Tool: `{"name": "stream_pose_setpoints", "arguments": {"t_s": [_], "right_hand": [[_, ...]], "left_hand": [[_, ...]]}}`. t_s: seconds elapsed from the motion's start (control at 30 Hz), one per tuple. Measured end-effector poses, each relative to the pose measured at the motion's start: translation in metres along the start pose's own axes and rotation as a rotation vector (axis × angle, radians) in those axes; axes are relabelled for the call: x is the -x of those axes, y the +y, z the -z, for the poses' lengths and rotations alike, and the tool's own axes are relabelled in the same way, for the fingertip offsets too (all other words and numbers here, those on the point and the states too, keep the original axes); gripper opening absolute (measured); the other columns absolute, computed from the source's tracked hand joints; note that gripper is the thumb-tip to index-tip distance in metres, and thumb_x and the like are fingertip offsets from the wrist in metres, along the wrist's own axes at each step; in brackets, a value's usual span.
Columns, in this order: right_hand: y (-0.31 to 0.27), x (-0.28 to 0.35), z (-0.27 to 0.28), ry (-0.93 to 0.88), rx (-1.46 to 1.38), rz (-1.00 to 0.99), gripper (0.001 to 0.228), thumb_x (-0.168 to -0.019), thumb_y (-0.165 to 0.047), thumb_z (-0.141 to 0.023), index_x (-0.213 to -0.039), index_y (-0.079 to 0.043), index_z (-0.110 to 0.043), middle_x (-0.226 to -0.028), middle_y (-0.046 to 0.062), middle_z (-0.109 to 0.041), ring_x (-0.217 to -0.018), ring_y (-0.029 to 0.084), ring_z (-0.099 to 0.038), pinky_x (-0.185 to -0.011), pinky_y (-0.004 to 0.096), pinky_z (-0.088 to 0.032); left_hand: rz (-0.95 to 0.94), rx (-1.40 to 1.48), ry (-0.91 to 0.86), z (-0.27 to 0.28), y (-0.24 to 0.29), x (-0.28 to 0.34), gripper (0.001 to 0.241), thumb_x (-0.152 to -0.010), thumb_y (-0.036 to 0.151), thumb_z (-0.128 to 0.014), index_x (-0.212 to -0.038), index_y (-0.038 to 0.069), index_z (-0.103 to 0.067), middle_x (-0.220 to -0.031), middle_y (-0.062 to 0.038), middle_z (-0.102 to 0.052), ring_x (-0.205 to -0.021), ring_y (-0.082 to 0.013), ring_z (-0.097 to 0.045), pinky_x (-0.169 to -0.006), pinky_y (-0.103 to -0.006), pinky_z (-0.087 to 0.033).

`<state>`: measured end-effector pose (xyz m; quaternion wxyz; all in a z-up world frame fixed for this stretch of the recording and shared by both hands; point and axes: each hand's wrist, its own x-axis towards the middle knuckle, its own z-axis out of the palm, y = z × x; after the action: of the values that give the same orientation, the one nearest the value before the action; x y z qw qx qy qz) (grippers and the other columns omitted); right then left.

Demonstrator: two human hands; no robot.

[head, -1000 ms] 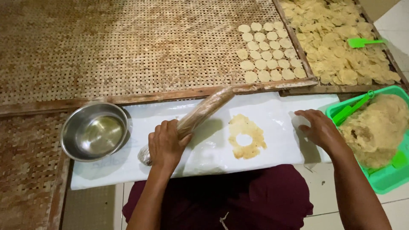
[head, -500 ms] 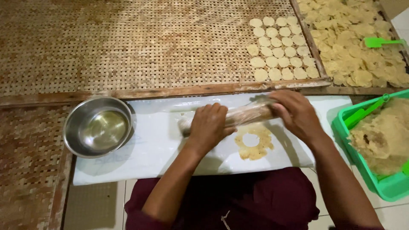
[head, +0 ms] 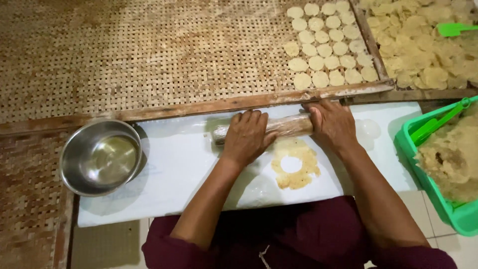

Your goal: Rolling out dough and cutting small circular shapes using a mold, then placing them onto a bamboo drying tray.

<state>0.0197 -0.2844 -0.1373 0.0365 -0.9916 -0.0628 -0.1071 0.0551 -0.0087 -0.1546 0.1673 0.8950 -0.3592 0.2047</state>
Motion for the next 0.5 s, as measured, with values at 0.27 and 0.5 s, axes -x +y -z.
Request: {"name": "stream_pose_setpoints", "arguments": {"t_s": [0.27, 0.5], "right_hand": [[-0.017, 0.024, 0.025, 0.192, -0.111, 0.146, 0.048, -0.108, -0.026, -0.031, -0.134, -0.006, -0.066, -0.125, 0.020, -0.068, -0.123, 0.038, -0.064, -0.097, 0.048, -0.052], [0.000, 0.001, 0.002, -0.062, -0.076, 0.003, 0.053, -0.110, -0.039, -0.024, -0.128, -0.014, -0.067, -0.113, 0.015, -0.072, -0.116, 0.036, -0.066, -0.096, 0.052, -0.051]], "left_hand": [[-0.033, -0.104, 0.025, 0.033, 0.037, 0.023, 0.073, -0.095, 0.055, -0.056, -0.140, -0.003, -0.051, -0.128, -0.026, -0.057, -0.124, -0.0417, -0.057, -0.108, -0.0543, -0.040], [0.051, 0.017, -0.086, -0.021, 0.007, 0.014, 0.063, -0.106, 0.048, -0.039, -0.138, -0.004, -0.053, -0.119, -0.022, -0.063, -0.116, -0.0397, -0.063, -0.102, -0.0552, -0.046]]}}
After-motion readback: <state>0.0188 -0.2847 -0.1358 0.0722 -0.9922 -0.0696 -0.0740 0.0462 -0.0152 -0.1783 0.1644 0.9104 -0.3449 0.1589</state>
